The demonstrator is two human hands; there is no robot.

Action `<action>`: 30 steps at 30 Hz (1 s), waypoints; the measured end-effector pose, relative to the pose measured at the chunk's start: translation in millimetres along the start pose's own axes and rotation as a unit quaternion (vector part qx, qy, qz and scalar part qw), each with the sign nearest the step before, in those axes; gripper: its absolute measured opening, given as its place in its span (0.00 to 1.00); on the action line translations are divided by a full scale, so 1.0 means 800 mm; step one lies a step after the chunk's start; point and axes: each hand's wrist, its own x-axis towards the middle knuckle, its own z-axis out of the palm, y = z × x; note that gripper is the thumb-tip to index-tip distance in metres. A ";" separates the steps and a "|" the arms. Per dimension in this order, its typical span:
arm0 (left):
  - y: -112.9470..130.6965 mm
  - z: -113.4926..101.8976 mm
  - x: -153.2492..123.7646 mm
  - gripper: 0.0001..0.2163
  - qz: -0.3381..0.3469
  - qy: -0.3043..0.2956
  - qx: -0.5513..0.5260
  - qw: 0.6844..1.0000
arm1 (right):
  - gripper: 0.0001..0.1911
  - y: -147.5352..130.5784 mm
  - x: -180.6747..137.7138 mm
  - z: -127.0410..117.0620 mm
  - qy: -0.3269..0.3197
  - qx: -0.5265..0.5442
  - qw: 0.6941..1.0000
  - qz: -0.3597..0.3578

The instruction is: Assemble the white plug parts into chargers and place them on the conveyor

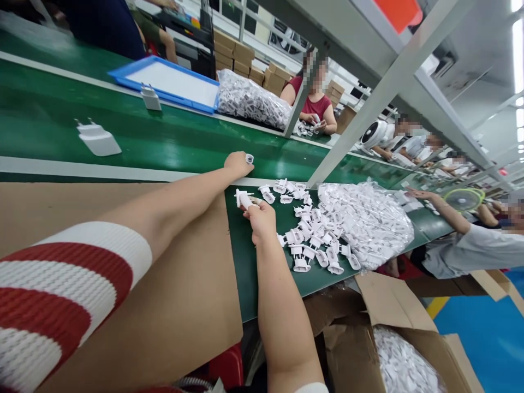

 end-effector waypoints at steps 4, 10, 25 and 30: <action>-0.017 -0.026 -0.022 0.17 0.064 -0.027 -0.024 0.997 | 0.14 0.006 0.009 -0.006 0.025 -0.024 0.995 -0.096; -0.086 -0.092 -0.140 0.23 0.125 -0.075 -0.098 0.984 | 0.17 0.004 0.003 0.001 -0.012 -0.099 0.968 -0.229; -0.143 -0.117 -0.295 0.16 0.166 -0.085 -0.230 0.955 | 0.16 0.020 -0.059 0.048 -0.189 -0.480 0.721 -0.462; -0.142 -0.120 -0.295 0.15 0.171 -0.083 -0.236 0.953 | 0.18 0.017 -0.057 0.058 -0.202 -0.535 0.689 -0.445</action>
